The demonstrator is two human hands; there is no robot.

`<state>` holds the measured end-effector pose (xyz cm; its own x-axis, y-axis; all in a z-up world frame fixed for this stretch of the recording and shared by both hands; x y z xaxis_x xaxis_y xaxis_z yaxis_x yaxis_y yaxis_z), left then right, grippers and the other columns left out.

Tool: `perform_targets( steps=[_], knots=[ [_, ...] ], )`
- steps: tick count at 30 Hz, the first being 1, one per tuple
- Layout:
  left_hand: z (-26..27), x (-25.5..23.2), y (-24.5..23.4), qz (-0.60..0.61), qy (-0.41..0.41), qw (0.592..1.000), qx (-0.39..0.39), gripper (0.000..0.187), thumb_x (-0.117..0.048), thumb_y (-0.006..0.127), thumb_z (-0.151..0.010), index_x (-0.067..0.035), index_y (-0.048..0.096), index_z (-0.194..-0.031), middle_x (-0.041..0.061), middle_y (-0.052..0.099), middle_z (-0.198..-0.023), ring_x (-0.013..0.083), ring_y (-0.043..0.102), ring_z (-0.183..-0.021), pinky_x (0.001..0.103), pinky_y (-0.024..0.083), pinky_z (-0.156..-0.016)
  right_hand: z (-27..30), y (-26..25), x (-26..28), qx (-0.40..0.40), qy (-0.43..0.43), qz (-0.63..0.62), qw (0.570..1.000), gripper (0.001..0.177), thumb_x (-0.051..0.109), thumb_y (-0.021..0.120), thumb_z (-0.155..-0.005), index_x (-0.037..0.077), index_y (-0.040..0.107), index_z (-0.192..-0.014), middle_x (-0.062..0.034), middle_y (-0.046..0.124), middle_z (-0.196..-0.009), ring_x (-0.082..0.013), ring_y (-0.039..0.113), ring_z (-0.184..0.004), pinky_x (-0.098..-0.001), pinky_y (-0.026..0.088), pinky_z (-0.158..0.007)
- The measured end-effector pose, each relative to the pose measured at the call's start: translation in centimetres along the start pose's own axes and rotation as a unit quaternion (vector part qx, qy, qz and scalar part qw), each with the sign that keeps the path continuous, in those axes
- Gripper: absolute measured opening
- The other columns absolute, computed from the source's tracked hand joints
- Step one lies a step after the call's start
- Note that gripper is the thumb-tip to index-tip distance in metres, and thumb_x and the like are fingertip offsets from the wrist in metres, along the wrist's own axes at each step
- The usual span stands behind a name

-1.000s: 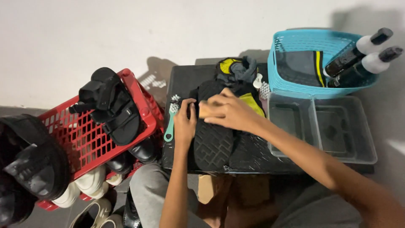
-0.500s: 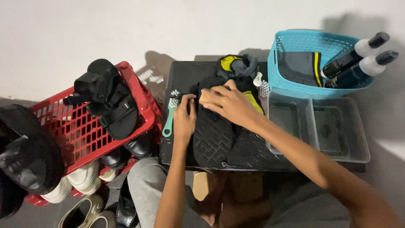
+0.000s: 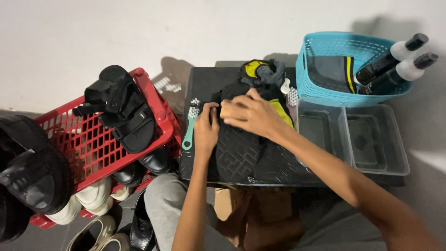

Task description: The person scrubs the sole of a black shoe with a wooden block while seated at a small table. The person holds the shoe steady with the left hand and rubs the sole with the right hand. The shoe remains on the table during the task.

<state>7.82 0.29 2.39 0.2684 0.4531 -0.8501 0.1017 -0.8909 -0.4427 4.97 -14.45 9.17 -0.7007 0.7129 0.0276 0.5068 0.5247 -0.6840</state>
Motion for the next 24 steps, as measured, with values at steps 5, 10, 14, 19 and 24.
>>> perform_targets(
  steps=[5, 10, 14, 19, 24],
  knots=[
    [-0.2, 0.3, 0.3, -0.001, 0.002, 1.000, -0.001, 0.017, -0.006, 0.047, -0.106, -0.013, 0.062, -0.114, 0.020, 0.072, -0.083, 0.0366, 0.072, -0.078, 0.046, 0.059, -0.068, 0.6, 0.6, -1.1, 0.036, 0.026, 0.020, 0.999, 0.038, 0.050, 0.081, -0.086, 0.012, 0.077, -0.091, -0.0012, 0.070, -0.102, -0.0209, 0.061, -0.098, -0.0245, 0.052, -0.077],
    [-0.2, 0.2, 0.1, -0.008, 0.005, 1.000, -0.005, 0.017, -0.006, 0.047, -0.106, -0.012, 0.062, -0.113, 0.019, 0.071, -0.079, 0.0354, 0.072, -0.075, 0.044, 0.059, -0.066, -0.4, 0.5, -0.1, 0.067, 0.077, 0.029, 0.994, 0.040, 0.049, 0.081, -0.086, 0.010, 0.076, -0.094, -0.0012, 0.069, -0.102, -0.0226, 0.058, -0.102, -0.0244, 0.057, -0.068],
    [-0.1, 0.4, 0.2, -0.006, 0.000, 1.000, -0.004, 0.017, -0.005, 0.049, -0.105, -0.011, 0.062, -0.113, 0.021, 0.071, -0.082, 0.0382, 0.072, -0.078, 0.047, 0.059, -0.068, -1.8, -2.3, 2.4, 0.022, 0.088, 0.085, 0.992, 0.036, 0.035, 0.075, -0.096, 0.000, 0.071, -0.089, -0.0078, 0.068, -0.095, -0.0234, 0.061, -0.101, -0.0271, 0.057, -0.072],
    [-0.2, 0.4, 0.3, -0.004, 0.006, 1.000, 0.001, 0.018, -0.005, 0.047, -0.106, -0.011, 0.062, -0.113, 0.020, 0.070, -0.078, 0.0342, 0.072, -0.074, 0.043, 0.058, -0.065, -1.4, -2.6, 1.5, 0.031, 0.080, 0.061, 0.994, 0.035, 0.036, 0.074, -0.096, 0.003, 0.071, -0.086, -0.0058, 0.068, -0.094, -0.0215, 0.061, -0.099, -0.0245, 0.055, -0.073],
    [0.1, 0.2, 0.1, -0.009, 0.014, 1.000, -0.002, 0.018, -0.005, 0.047, -0.106, -0.012, 0.062, -0.113, 0.019, 0.071, -0.079, 0.0332, 0.072, -0.074, 0.043, 0.059, -0.065, -0.9, -1.1, 0.9, 0.039, 0.044, 0.006, 0.998, 0.035, 0.043, 0.076, -0.092, 0.008, 0.075, -0.088, -0.0023, 0.070, -0.096, -0.0186, 0.061, -0.091, -0.0244, 0.052, -0.073]
  ],
)
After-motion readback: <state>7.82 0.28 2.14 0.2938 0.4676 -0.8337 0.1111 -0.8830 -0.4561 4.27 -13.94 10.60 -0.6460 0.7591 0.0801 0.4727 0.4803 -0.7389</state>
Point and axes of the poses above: each hand's wrist, its own z-axis away from the middle knuckle, its own y-axis out of the palm, x = y × z, the point moved 8 cm from there along -z, towards the middle knuckle
